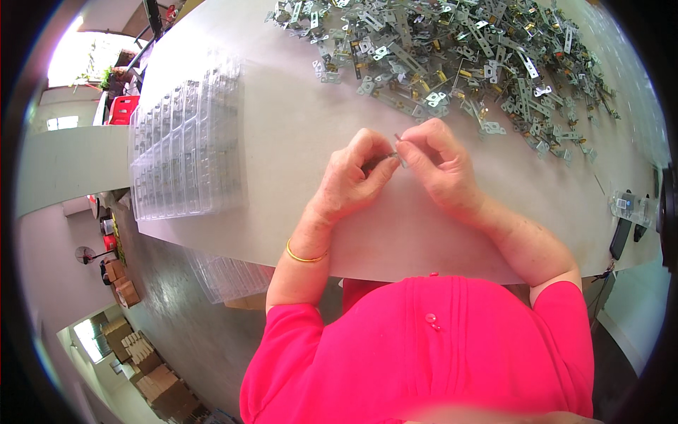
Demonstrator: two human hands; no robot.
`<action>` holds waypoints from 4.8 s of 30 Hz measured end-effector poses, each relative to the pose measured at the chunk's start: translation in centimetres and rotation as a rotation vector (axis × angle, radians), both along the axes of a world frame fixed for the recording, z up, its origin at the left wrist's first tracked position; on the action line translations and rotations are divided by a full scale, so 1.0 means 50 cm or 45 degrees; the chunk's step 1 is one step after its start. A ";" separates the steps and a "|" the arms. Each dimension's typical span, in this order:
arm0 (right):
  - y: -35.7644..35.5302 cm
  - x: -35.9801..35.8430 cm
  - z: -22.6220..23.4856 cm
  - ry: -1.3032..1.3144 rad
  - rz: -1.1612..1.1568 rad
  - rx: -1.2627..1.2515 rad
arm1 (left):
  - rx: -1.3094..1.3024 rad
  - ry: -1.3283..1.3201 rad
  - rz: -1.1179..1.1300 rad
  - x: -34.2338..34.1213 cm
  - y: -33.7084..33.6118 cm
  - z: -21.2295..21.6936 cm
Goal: Placing small metal brackets into partitioned clear plastic packaging trays on a table.
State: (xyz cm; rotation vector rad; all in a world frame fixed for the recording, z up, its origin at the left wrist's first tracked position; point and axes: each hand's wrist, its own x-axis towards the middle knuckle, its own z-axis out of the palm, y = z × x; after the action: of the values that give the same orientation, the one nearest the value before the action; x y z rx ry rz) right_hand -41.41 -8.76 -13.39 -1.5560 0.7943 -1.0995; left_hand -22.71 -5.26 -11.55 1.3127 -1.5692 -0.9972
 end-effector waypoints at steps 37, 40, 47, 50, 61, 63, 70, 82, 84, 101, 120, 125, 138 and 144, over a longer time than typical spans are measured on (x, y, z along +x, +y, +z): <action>0.002 -0.003 0.040 -0.194 0.269 0.718 | 0.319 0.524 0.121 0.014 -0.003 0.027; -0.001 -0.004 0.044 -0.192 0.316 0.758 | 0.324 0.499 0.076 0.017 -0.004 0.028; -0.011 -0.014 0.036 -0.242 0.334 0.746 | 0.419 0.506 -0.094 0.031 -0.005 0.038; -0.009 -0.013 0.027 -0.105 0.402 0.609 | 0.442 0.553 -0.248 0.031 0.000 0.030; -0.015 -0.023 0.049 0.004 0.212 -0.334 | 0.663 0.655 -0.063 0.050 -0.016 0.047; -0.014 -0.019 0.047 0.011 0.247 -0.361 | 0.707 0.658 -0.055 0.047 -0.015 0.046; -0.009 -0.012 0.028 -0.039 0.251 -0.303 | 0.719 0.788 -0.173 0.059 -0.016 0.035; -0.009 -0.008 0.026 -0.674 0.170 0.568 | 0.147 0.913 -0.263 0.050 -0.024 -0.002; -0.008 -0.007 0.022 -0.681 0.180 0.623 | 0.093 0.989 -0.304 0.048 -0.024 -0.010; 0.018 -0.006 0.060 -0.215 0.203 0.577 | 0.467 0.725 0.016 0.042 -0.011 0.015; 0.020 -0.003 0.054 -0.094 0.150 0.487 | 0.502 0.354 0.013 0.035 -0.010 0.034; 0.018 -0.005 0.055 -0.086 0.141 0.446 | 0.444 0.289 -0.002 0.029 -0.007 0.027; 0.015 0.000 0.036 0.073 -0.017 -0.035 | 0.145 -0.053 -0.130 0.019 -0.005 0.025; 0.010 0.000 0.032 -0.086 -0.082 -0.038 | 0.066 -0.058 -0.197 0.017 -0.003 0.015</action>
State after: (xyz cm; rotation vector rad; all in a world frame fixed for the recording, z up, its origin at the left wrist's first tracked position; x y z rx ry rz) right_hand -41.40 -8.28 -11.80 -1.5189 0.7897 -1.2093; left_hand -21.86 -5.43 -10.77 1.2721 -1.7106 -1.1167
